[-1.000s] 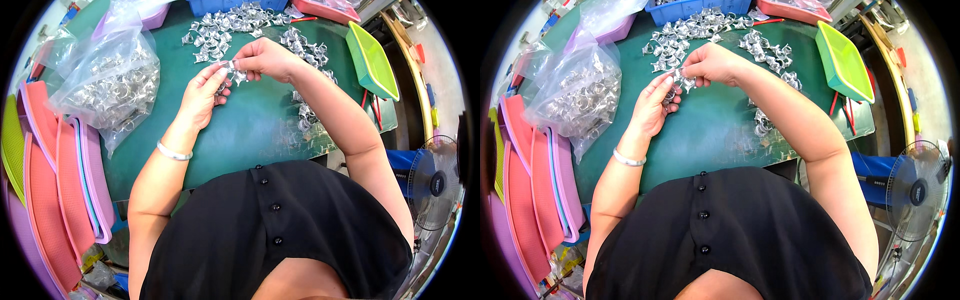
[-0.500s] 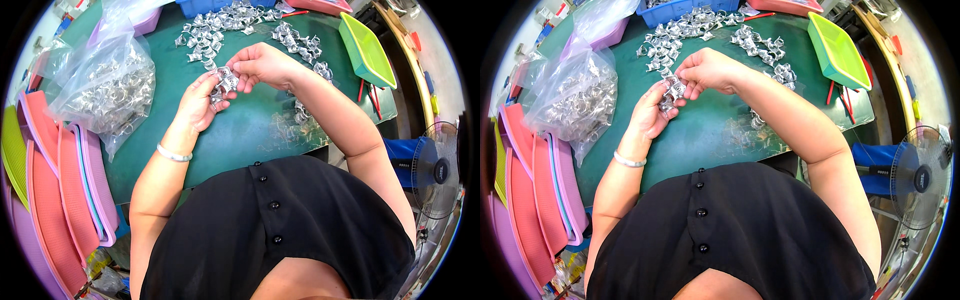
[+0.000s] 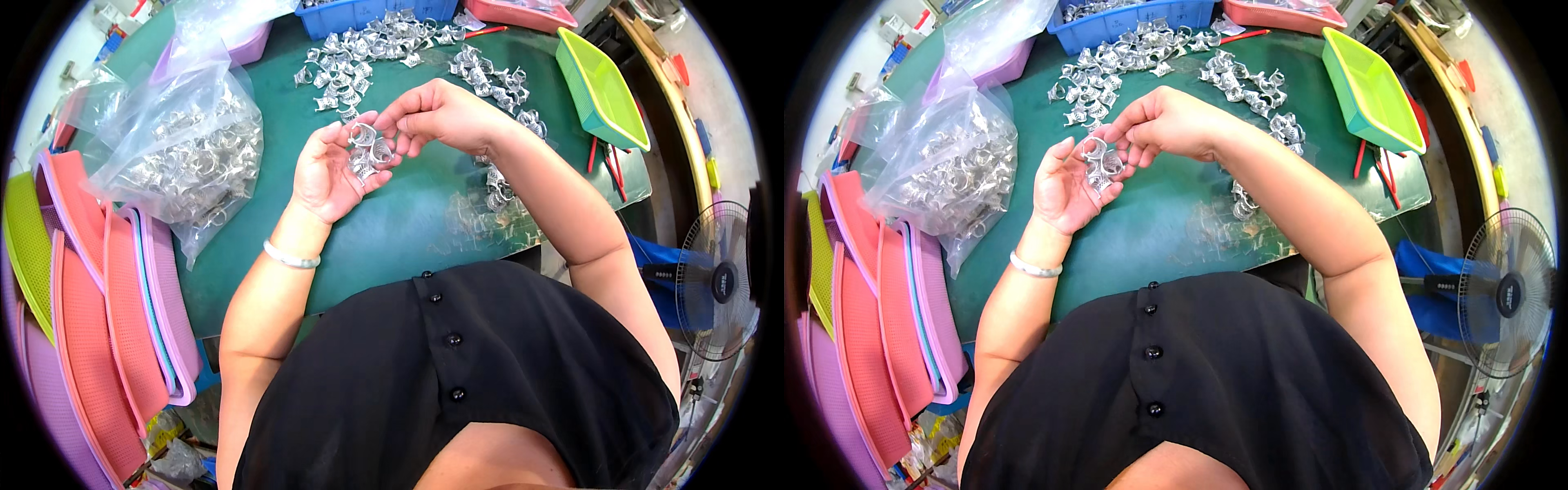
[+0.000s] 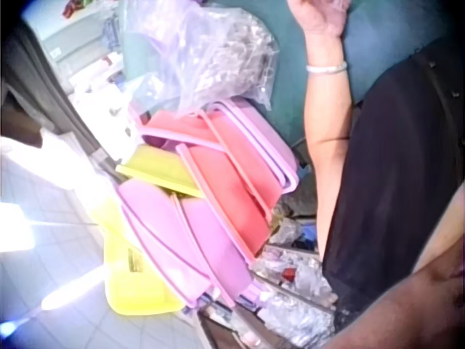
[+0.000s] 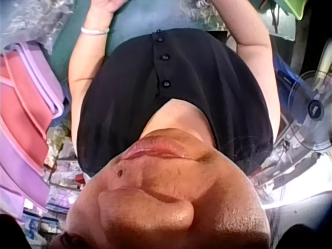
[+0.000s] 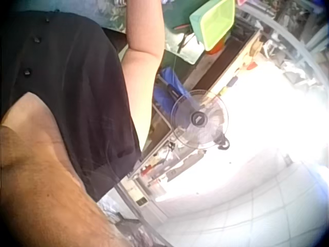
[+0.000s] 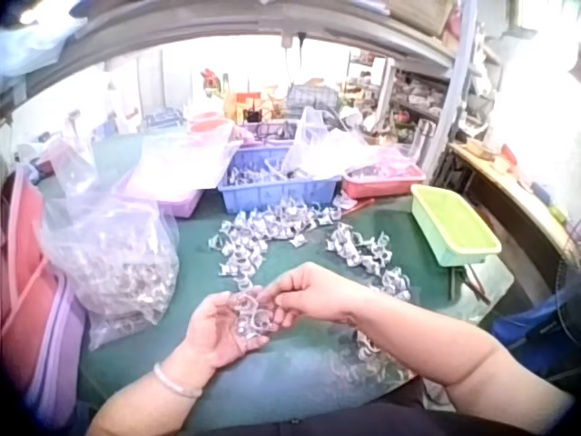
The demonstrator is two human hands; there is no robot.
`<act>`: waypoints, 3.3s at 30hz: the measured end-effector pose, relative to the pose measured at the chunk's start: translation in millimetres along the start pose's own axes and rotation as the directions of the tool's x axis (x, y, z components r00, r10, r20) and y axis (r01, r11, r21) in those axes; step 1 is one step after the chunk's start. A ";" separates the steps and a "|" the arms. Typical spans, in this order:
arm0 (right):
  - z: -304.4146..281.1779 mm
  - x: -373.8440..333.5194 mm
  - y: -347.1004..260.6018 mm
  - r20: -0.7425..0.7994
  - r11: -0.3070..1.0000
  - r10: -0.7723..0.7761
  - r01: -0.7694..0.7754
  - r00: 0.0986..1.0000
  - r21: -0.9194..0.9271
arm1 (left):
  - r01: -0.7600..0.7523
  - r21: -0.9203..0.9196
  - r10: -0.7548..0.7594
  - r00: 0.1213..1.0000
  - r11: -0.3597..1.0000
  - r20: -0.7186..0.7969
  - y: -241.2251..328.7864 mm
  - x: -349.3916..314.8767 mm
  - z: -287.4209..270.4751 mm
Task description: The person repeatedly picks up small silver metal charms and key rings from a green table, connects them by hand, and places the assembled units back on the table. The person occasionally gathers loose parts from a plastic bag and continues assembling without using tools.
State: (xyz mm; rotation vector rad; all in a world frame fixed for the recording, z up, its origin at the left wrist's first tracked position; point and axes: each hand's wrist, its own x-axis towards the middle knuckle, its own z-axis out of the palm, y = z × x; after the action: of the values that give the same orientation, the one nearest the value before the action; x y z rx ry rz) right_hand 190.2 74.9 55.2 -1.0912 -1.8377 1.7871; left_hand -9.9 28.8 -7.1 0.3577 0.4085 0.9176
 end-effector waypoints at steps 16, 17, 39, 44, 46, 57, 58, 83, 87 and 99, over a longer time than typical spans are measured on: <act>19.3 88.6 17.0 -0.200 0.477 -0.317 -0.026 0.927 -0.878 | -0.165 -0.239 0.133 0.980 0.957 -0.145 23.8 3.7 -29.0; 20.2 88.6 17.1 -0.222 0.500 -0.298 -0.047 0.928 -0.865 | -0.174 -0.230 0.135 0.975 0.958 -0.174 24.4 3.8 -29.2; -21.3 49.2 33.3 -0.146 0.974 -0.219 0.226 0.965 0.032 | -0.121 -0.113 0.108 0.987 0.986 -0.121 23.3 6.0 -30.8; -16.8 29.6 24.0 -0.030 0.927 -0.332 0.333 0.943 0.172 | -0.015 -0.110 0.012 1.000 0.994 -0.027 19.6 6.5 -30.3; -12.9 23.9 18.2 -0.002 0.919 -0.345 0.338 0.939 0.202 | -0.005 -0.077 0.002 0.999 0.997 -0.037 15.5 4.2 -26.1; -7.5 17.6 13.9 0.079 0.914 -0.353 0.325 0.932 0.245 | 0.054 -0.020 -0.053 0.997 0.998 0.053 7.6 0.9 -19.5; -6.8 17.0 14.0 0.080 0.911 -0.354 0.325 0.932 0.253 | 0.060 -0.012 -0.060 0.997 0.998 0.041 7.1 0.7 -16.4; -10.6 86.9 21.6 -0.036 0.441 -0.563 0.264 0.826 -0.858 | 0.004 0.073 0.002 0.997 0.997 -0.080 19.6 -11.4 6.8; 11.3 101.8 14.0 -0.020 0.210 -0.471 0.090 0.882 -0.973 | -0.296 0.343 0.307 0.951 0.891 0.023 65.6 -52.7 56.4; -3.0 46.9 12.5 0.378 0.355 -0.283 0.463 0.881 -0.812 | 0.419 0.787 0.737 0.672 -0.453 0.066 200.4 -105.8 67.1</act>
State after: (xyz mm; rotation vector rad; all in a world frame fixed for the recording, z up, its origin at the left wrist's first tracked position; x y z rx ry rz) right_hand 165.8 109.8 31.6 -0.6319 -2.9656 0.5295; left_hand -172.4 45.9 163.7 2.0443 2.1611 0.7511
